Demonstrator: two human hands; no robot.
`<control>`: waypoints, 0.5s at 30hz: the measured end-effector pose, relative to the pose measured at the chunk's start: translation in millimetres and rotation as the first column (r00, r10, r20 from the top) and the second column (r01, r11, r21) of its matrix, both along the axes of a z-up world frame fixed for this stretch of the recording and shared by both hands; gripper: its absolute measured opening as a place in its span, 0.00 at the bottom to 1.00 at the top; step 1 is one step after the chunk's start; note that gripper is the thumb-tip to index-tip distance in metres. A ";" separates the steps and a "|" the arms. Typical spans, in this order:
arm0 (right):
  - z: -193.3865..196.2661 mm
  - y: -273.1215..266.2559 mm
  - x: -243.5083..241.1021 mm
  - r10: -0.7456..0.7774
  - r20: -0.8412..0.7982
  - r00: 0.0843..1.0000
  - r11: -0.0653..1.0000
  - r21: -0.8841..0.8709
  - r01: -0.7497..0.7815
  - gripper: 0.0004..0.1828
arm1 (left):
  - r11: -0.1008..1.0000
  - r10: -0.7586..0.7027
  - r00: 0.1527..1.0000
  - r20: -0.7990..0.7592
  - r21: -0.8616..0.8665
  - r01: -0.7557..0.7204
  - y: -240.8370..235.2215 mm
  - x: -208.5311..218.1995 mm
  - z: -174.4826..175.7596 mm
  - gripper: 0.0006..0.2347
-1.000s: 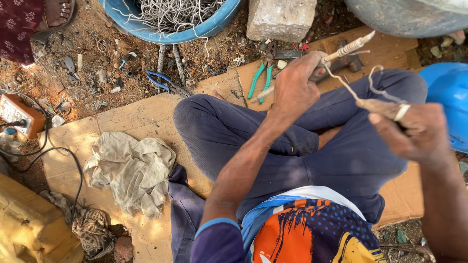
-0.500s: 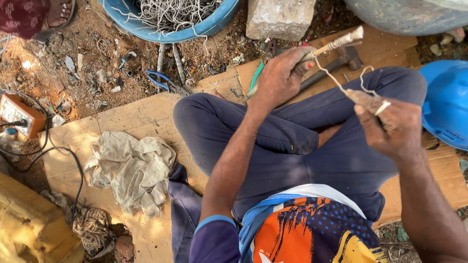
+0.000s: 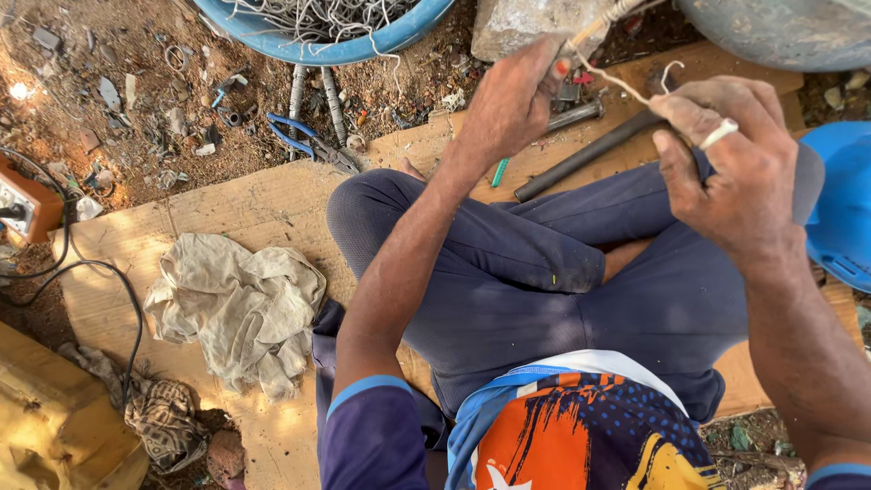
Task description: The person sits cross-legged on a cardboard sheet and uses pliers and a hammer to strip insulation from metal cables. They repeatedly hammer the cable ends, pull off the outer sheath, and separate the inner wires, placing the stripped metal into a blue basin.
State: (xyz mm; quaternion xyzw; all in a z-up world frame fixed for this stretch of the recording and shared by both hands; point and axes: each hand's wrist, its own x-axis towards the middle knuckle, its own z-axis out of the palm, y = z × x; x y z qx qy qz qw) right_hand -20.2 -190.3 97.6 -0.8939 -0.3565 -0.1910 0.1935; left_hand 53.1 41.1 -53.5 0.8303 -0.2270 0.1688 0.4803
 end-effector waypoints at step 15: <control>-223.0 79.6 20.7 -0.190 -0.801 0.568 0.831 0.177 0.528 0.14 | 0.996 0.087 0.996 0.008 -0.029 -0.087 13.5 26.8 -32.1 0.15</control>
